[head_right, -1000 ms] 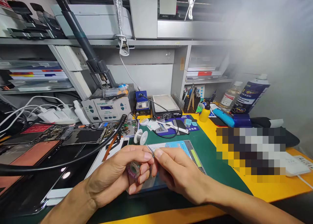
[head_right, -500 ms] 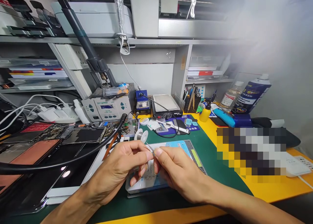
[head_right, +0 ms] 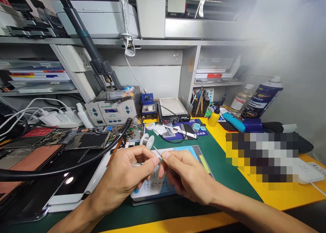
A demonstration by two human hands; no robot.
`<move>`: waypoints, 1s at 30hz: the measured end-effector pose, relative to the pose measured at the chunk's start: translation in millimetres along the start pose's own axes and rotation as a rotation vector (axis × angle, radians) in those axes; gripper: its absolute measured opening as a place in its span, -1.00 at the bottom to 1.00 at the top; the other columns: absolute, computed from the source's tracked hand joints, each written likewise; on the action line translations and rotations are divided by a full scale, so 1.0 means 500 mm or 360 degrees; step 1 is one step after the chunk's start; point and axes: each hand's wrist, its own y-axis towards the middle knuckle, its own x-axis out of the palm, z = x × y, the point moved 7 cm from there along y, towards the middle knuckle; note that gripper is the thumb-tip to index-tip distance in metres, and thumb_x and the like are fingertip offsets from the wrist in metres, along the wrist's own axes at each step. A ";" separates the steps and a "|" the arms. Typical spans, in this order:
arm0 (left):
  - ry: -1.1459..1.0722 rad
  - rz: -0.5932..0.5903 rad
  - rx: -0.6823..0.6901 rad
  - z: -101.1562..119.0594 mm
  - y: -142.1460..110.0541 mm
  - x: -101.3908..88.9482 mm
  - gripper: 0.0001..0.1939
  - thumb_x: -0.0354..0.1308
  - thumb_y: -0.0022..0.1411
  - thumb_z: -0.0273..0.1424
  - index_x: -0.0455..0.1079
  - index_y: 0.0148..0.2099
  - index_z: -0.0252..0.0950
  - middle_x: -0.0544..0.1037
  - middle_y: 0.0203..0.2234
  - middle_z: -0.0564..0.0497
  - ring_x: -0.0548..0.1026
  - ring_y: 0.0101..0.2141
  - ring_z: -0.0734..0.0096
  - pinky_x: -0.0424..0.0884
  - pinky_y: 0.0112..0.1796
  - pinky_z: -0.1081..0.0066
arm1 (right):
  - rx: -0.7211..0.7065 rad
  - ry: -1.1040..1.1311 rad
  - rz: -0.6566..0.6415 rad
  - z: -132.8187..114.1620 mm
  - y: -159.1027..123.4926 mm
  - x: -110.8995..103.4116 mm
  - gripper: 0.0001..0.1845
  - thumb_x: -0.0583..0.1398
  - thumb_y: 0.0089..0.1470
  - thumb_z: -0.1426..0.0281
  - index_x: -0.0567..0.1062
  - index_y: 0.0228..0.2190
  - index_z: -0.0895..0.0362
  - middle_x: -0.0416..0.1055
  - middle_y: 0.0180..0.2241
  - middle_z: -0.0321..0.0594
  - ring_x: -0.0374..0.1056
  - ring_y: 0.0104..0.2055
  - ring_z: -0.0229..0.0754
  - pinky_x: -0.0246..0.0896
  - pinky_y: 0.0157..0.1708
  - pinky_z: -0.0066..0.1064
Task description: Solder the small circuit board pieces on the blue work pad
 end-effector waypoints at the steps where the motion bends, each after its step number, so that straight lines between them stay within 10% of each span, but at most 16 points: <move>1: -0.0007 -0.0001 -0.0007 -0.001 0.001 0.000 -0.76 0.19 0.22 -0.30 0.50 -0.44 -0.30 0.47 -0.64 0.10 0.28 -0.67 0.59 0.19 -0.63 0.56 | -0.0009 0.0001 0.0002 -0.001 0.000 0.000 -0.45 0.11 0.21 -0.07 0.44 -0.48 0.15 0.12 -0.77 -0.49 -0.14 -0.82 -0.45 -0.28 -0.85 -0.59; 15: 0.0408 0.0201 0.0317 0.020 -0.010 -0.002 -0.81 0.16 0.24 -0.41 0.49 -0.43 -0.28 0.56 -0.53 0.07 0.46 -0.46 0.46 0.35 -0.35 0.51 | -0.0254 -0.0338 0.0043 0.000 -0.001 -0.004 -0.42 0.06 0.29 -0.06 0.26 -0.57 0.12 0.02 -0.69 -0.47 -0.10 -0.64 -0.40 -0.19 -0.68 -0.53; 30: 0.1188 0.0287 0.1040 0.051 -0.031 0.017 -0.72 0.04 0.35 -0.49 0.44 -0.42 -0.28 0.44 -0.54 -0.01 0.34 -0.48 0.41 0.17 -0.40 0.39 | 0.0036 -0.0201 0.0084 0.007 0.002 0.000 -0.42 0.08 0.20 -0.12 0.27 -0.56 0.09 0.10 -0.76 -0.50 -0.07 -0.81 -0.43 -0.24 -0.87 -0.61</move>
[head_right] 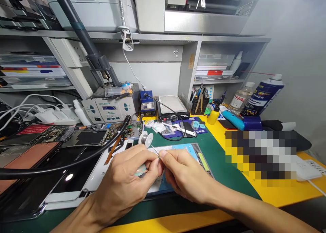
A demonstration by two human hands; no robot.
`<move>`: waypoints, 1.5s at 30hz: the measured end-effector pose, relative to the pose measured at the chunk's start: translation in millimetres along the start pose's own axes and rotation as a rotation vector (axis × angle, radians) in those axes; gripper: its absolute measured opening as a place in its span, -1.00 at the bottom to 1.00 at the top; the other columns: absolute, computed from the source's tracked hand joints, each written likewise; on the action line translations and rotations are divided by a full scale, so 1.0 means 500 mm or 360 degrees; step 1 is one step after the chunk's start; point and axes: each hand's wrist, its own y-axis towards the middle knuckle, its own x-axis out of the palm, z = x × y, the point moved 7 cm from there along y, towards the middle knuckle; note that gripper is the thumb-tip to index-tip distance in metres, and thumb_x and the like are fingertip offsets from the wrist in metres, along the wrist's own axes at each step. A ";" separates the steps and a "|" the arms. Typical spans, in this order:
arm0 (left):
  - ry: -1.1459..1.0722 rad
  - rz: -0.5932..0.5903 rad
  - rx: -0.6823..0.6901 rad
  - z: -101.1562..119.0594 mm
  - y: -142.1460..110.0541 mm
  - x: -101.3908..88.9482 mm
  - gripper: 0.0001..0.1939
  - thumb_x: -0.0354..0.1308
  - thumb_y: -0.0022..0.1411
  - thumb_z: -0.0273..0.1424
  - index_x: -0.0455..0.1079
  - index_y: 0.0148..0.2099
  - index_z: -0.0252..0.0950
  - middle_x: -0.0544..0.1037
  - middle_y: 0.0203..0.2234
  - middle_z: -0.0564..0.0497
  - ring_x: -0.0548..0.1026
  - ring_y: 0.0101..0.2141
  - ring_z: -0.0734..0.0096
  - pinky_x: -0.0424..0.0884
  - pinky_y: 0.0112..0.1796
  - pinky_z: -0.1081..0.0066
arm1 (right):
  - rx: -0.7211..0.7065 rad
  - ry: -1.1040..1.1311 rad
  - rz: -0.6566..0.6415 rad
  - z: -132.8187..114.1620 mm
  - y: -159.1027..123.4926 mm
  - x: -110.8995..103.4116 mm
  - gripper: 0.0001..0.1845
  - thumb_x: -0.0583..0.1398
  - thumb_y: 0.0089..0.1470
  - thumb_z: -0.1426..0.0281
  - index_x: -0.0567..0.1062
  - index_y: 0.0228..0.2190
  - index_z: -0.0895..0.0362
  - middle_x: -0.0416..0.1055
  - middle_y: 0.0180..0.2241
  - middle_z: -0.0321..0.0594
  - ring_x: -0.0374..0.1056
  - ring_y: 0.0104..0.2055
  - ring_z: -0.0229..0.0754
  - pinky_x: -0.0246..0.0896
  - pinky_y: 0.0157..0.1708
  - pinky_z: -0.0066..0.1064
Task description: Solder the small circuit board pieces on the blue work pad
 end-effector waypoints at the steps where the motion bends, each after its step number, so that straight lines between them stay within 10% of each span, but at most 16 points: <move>1: 0.0042 -0.0005 0.0045 0.001 -0.002 0.003 -0.71 0.03 0.35 -0.51 0.43 -0.43 -0.28 0.44 -0.54 -0.02 0.33 -0.48 0.40 0.16 -0.40 0.39 | -0.0031 -0.0024 0.0004 -0.002 0.001 0.001 -0.43 0.07 0.22 -0.12 0.26 -0.56 0.08 0.08 -0.75 -0.50 -0.08 -0.79 -0.43 -0.24 -0.85 -0.60; 6: 0.0090 -0.0042 0.0080 0.002 -0.006 0.006 -0.68 0.00 0.37 -0.48 0.45 -0.43 -0.29 0.45 -0.54 -0.04 0.32 -0.46 0.38 0.17 -0.38 0.36 | -0.0277 -0.0226 0.0075 -0.007 0.003 -0.007 -0.43 0.04 0.30 -0.03 0.22 -0.58 0.10 0.04 -0.66 -0.46 -0.10 -0.64 -0.39 -0.16 -0.70 -0.53; 13: -0.1381 -0.0486 -0.1133 -0.055 -0.015 0.043 -0.61 0.06 0.36 -0.16 0.47 -0.38 -0.32 0.58 -0.44 -0.04 0.37 -0.55 0.52 0.23 -0.62 0.56 | -0.0251 0.0042 -0.0034 -0.004 -0.002 -0.006 -0.46 0.02 0.32 -0.04 0.32 -0.50 0.11 0.02 -0.70 -0.49 -0.13 -0.67 -0.39 -0.24 -0.70 -0.50; 19: -0.1971 -0.0635 -0.1465 -0.057 -0.028 0.071 -0.71 0.16 0.27 -0.25 0.48 -0.32 -0.41 0.55 -0.52 -0.08 0.33 -0.60 0.57 0.16 -0.74 0.68 | -0.0382 -0.0284 -0.0033 -0.019 -0.009 -0.001 -0.44 -0.06 0.39 0.03 0.39 -0.47 0.12 0.22 -0.58 -0.37 -0.07 -0.58 -0.33 -0.13 -0.58 -0.43; 30: -0.2358 -0.0717 -0.1496 -0.049 -0.030 0.085 -0.79 0.21 0.19 -0.36 0.50 -0.35 -0.44 0.45 -0.63 -0.01 0.40 -0.61 0.49 0.32 -0.74 0.62 | -0.0583 -0.0454 -0.0096 -0.037 -0.016 0.011 -0.50 -0.09 0.44 0.15 0.46 -0.39 0.12 0.51 -0.42 -0.24 0.13 -0.52 -0.29 0.04 -0.48 -0.41; 45: -0.2116 -0.0603 -0.1398 -0.050 -0.027 0.077 -0.79 0.19 0.18 -0.35 0.42 -0.43 -0.40 0.40 -0.61 0.04 0.30 -0.62 0.59 0.20 -0.71 0.66 | -0.0366 -0.0093 -0.0128 -0.016 -0.016 0.008 -0.46 -0.02 0.39 0.06 0.47 -0.43 0.15 0.25 -0.59 -0.36 -0.05 -0.60 -0.37 -0.18 -0.65 -0.45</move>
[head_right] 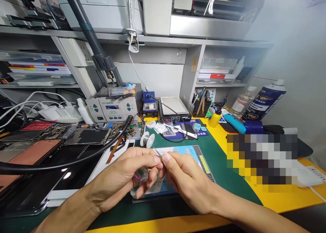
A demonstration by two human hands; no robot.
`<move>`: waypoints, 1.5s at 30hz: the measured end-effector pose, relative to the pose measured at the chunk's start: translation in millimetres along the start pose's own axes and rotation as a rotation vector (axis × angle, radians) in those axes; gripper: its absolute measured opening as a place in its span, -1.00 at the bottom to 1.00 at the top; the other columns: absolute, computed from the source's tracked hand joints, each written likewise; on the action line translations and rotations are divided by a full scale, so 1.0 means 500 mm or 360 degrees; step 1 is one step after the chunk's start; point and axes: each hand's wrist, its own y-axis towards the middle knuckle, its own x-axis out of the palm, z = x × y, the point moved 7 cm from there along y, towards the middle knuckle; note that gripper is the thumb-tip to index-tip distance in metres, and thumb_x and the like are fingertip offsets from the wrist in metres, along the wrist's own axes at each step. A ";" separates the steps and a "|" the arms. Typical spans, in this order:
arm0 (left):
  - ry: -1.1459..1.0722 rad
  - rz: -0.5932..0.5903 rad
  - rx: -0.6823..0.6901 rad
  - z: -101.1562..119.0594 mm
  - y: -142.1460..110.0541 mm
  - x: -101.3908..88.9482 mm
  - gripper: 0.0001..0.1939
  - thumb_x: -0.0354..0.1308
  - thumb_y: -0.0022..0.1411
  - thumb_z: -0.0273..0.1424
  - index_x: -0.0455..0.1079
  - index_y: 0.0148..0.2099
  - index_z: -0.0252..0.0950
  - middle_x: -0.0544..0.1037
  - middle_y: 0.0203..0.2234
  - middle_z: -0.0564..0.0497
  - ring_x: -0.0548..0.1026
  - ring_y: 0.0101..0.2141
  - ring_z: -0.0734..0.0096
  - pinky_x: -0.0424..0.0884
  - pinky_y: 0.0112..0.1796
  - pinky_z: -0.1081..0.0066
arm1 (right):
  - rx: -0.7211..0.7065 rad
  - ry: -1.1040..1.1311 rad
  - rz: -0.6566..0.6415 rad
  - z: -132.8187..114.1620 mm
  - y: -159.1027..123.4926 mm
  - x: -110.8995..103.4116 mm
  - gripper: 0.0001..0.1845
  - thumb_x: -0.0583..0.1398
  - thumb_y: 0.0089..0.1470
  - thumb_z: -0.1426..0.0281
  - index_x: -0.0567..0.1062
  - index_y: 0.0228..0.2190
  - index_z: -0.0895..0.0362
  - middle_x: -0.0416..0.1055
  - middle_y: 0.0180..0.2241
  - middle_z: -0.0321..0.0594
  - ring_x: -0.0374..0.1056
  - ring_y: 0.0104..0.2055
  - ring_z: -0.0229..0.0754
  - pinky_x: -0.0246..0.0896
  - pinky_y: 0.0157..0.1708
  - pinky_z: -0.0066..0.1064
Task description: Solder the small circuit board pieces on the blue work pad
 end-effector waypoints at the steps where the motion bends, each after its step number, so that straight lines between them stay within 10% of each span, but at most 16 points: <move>1: 0.0055 0.0025 0.0033 0.002 0.000 -0.001 -0.78 0.18 0.19 -0.34 0.41 -0.44 -0.39 0.41 -0.59 0.04 0.31 -0.60 0.58 0.20 -0.71 0.66 | 0.0014 0.0006 0.0003 0.003 0.001 -0.002 -0.46 -0.02 0.39 0.06 0.47 -0.43 0.15 0.21 -0.60 -0.38 -0.05 -0.61 -0.37 -0.18 -0.66 -0.46; 29: 0.1226 0.0449 0.0721 0.064 -0.034 0.011 -0.73 0.04 0.37 -0.37 0.44 -0.39 -0.25 0.55 -0.49 0.14 0.47 -0.43 0.53 0.35 -0.33 0.53 | 0.0261 0.0194 0.0148 0.003 0.011 -0.010 -0.46 0.10 0.23 -0.04 0.38 -0.52 0.13 0.11 -0.76 -0.49 -0.10 -0.80 -0.43 -0.28 -0.85 -0.58; 45: 0.2161 0.0516 0.1702 0.071 -0.062 0.048 -0.74 0.02 0.33 -0.59 0.43 -0.40 -0.36 0.44 -0.54 -0.02 0.31 -0.48 0.38 0.22 -0.41 0.34 | 0.0317 0.0272 0.0104 0.018 0.019 -0.011 -0.44 0.12 0.21 -0.07 0.36 -0.55 0.14 0.09 -0.79 -0.50 -0.13 -0.82 -0.47 -0.25 -0.87 -0.63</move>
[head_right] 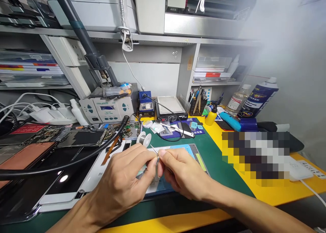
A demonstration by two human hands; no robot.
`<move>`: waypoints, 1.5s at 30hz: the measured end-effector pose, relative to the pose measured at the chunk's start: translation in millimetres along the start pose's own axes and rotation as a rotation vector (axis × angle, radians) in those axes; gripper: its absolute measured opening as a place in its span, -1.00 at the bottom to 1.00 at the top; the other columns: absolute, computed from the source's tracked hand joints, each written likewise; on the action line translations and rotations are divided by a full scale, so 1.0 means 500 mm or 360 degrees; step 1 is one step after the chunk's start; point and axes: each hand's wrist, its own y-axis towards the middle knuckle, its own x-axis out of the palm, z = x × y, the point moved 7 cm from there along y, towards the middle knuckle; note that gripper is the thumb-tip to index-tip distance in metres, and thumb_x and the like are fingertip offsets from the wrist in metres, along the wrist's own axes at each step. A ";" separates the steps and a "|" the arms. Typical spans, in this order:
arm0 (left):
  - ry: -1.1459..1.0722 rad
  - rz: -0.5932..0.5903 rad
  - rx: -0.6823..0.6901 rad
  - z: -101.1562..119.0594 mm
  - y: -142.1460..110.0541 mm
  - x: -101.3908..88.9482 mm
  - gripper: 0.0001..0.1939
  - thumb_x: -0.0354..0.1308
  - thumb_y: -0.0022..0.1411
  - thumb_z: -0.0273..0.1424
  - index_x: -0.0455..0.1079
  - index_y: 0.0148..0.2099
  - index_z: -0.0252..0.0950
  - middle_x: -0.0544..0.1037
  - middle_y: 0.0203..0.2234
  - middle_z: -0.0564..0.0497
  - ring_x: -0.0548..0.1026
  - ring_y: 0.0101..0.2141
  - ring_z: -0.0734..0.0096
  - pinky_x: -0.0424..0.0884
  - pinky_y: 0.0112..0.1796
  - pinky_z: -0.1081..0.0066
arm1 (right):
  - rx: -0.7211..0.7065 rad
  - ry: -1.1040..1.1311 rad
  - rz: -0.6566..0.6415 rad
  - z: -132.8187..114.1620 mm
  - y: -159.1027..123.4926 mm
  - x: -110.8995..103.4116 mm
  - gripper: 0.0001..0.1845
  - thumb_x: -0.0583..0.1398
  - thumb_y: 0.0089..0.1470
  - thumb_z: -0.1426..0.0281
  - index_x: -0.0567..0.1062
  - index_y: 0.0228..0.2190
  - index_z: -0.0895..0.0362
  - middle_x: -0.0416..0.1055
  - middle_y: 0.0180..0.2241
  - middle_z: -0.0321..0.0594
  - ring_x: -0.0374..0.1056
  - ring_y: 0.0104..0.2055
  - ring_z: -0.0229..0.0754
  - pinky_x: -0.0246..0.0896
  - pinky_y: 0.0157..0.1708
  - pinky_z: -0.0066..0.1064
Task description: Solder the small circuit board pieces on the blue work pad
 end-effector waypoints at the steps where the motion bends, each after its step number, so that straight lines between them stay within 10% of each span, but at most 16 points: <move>1: 0.0035 -0.0015 0.0027 0.000 -0.002 0.001 -0.75 0.02 0.32 -0.60 0.43 -0.39 -0.35 0.44 -0.54 -0.02 0.30 -0.48 0.38 0.21 -0.41 0.33 | 0.0051 0.0026 -0.0014 0.002 0.000 0.000 -0.45 0.11 0.21 -0.06 0.39 -0.52 0.14 0.11 -0.79 -0.50 -0.13 -0.84 -0.46 -0.24 -0.89 -0.63; 18: 0.0488 0.0005 0.0298 0.023 0.002 0.002 -0.74 0.05 0.30 -0.57 0.43 -0.43 -0.31 0.41 -0.58 0.01 0.30 -0.51 0.34 0.10 -0.50 0.27 | 0.0067 -0.0005 0.0012 0.005 0.000 0.001 -0.43 0.14 0.14 -0.14 0.32 -0.54 0.10 0.05 -0.80 -0.55 -0.17 -0.84 -0.47 -0.26 -0.89 -0.62; 23: -0.0478 -0.0190 -0.0605 -0.038 0.002 0.011 -0.74 0.02 0.39 -0.43 0.47 -0.33 -0.31 0.54 -0.45 0.02 0.46 -0.40 0.44 0.36 -0.36 0.42 | -0.0187 -0.0201 0.0044 -0.012 -0.006 -0.003 -0.43 0.08 0.26 -0.06 0.29 -0.56 0.12 0.04 -0.71 -0.50 -0.12 -0.71 -0.44 -0.22 -0.75 -0.56; 29: -0.1760 -0.0534 -0.1602 -0.069 -0.034 0.056 -0.67 0.05 0.35 -0.23 0.47 -0.32 -0.36 0.56 -0.42 -0.07 0.50 -0.45 0.39 0.24 -0.75 0.62 | -0.0305 -0.0339 0.0018 -0.016 -0.010 -0.011 -0.44 0.00 0.33 -0.02 0.32 -0.52 0.11 0.05 -0.67 -0.47 -0.12 -0.65 -0.38 -0.22 -0.68 -0.49; 45: -0.2644 -0.0728 -0.1777 -0.050 -0.045 0.095 -0.75 0.10 0.27 -0.39 0.48 -0.37 -0.45 0.47 -0.52 -0.09 0.50 -0.50 0.37 0.51 -0.64 0.48 | -0.0626 -0.0786 -0.0164 -0.048 -0.030 0.019 -0.52 -0.13 0.44 0.18 0.39 -0.40 0.08 0.42 -0.49 -0.26 0.15 -0.51 -0.26 0.06 -0.47 -0.39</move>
